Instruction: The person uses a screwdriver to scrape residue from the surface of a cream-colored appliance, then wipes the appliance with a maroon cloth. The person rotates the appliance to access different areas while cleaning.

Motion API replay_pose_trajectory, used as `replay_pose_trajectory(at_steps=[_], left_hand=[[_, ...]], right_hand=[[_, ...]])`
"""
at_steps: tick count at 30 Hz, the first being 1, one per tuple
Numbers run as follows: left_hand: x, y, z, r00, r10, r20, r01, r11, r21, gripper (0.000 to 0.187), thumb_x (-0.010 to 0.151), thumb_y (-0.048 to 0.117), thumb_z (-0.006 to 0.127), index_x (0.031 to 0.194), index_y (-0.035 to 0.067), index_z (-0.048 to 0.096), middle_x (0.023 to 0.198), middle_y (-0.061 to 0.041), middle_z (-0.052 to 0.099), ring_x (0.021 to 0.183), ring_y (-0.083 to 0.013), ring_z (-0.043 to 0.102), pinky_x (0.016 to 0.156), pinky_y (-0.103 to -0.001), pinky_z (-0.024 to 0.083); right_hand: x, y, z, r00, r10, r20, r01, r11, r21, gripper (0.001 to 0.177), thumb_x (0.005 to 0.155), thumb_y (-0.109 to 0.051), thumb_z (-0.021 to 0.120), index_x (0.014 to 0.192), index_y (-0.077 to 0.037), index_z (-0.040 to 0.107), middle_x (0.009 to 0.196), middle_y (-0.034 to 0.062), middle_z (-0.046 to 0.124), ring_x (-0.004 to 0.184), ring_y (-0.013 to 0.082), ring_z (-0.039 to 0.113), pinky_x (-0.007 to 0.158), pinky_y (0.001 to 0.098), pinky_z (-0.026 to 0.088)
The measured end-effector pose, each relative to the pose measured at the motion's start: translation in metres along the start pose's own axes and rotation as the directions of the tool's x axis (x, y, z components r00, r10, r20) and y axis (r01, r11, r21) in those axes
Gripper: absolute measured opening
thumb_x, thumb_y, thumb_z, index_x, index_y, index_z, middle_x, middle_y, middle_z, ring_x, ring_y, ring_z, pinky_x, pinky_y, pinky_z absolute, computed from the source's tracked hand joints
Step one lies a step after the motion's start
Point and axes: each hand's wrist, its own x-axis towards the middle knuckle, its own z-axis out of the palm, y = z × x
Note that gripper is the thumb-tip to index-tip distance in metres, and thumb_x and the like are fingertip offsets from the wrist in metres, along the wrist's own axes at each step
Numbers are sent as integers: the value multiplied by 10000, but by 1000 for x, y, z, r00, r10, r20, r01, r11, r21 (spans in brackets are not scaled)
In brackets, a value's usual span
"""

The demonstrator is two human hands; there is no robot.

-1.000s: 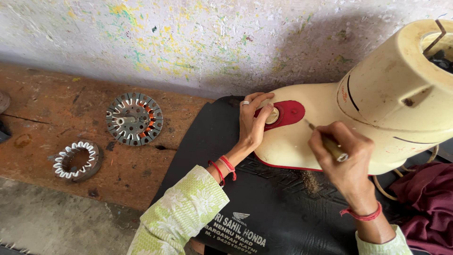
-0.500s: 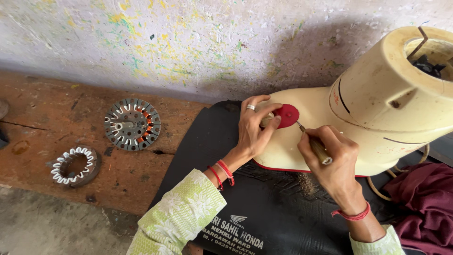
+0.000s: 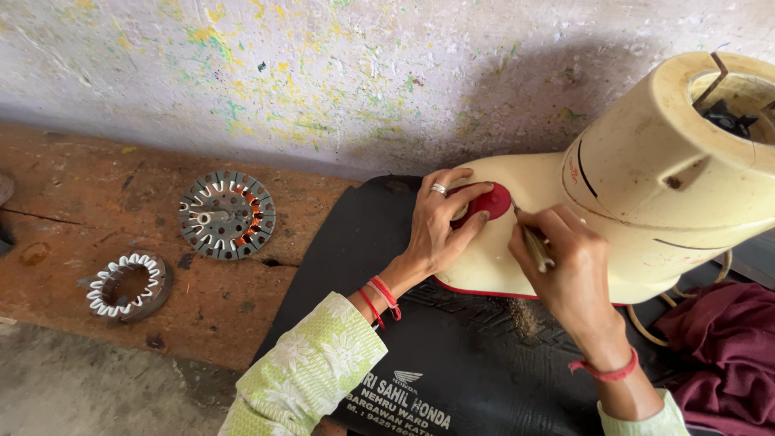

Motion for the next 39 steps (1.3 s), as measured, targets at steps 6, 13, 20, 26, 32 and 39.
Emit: replay_pose_trajectory(at_steps=[6,13,20,26,32,39], left_hand=[[-1,0,0,1000,7,-3,-7,1000,-6,388,840,198,759,1217,113,733,1364,-150,606,1292,-352,518,1098,-473,455],[-3,4,2,995,-26,-94,21,998,-53,274,830,127,738,1097,64,736,1213,-114,651,1188,-315,579,1013,-431,513],[-2,8,-2,987,-23,-161,24,1000,4,188,810,95,720,994,60,735,1041,-89,638,1039,-293,578,905,-430,499],[-3,9,-2,984,0,-176,0,1000,-1,173,819,99,692,983,59,730,993,-78,645,990,-280,587,887,-424,488],[-6,3,1,982,-19,-189,15,1000,-24,146,833,98,687,971,53,704,980,-76,649,971,-277,599,877,-418,491],[7,8,-8,977,13,-212,-25,998,-50,421,865,135,736,1252,21,614,1193,-151,639,1130,-333,575,969,-450,486]], right_hand=[[1,0,-13,997,68,25,-70,996,63,129,863,-32,766,965,28,716,837,137,705,701,236,717,638,333,536],[11,0,-4,999,-51,-13,51,999,-6,124,872,-21,769,968,34,716,859,164,698,718,267,692,645,349,525],[7,2,-10,999,-7,45,6,1000,19,132,848,-13,763,967,26,720,825,138,675,663,230,662,621,335,513],[31,21,8,991,-9,132,1,998,63,157,839,-13,768,990,22,752,819,135,684,614,225,639,587,341,504],[50,24,25,968,103,229,-161,955,248,199,876,-148,809,988,12,771,846,81,765,734,103,723,658,278,570],[65,28,22,968,114,221,-179,938,298,250,860,-190,843,877,36,736,768,101,728,656,105,616,576,299,498]])
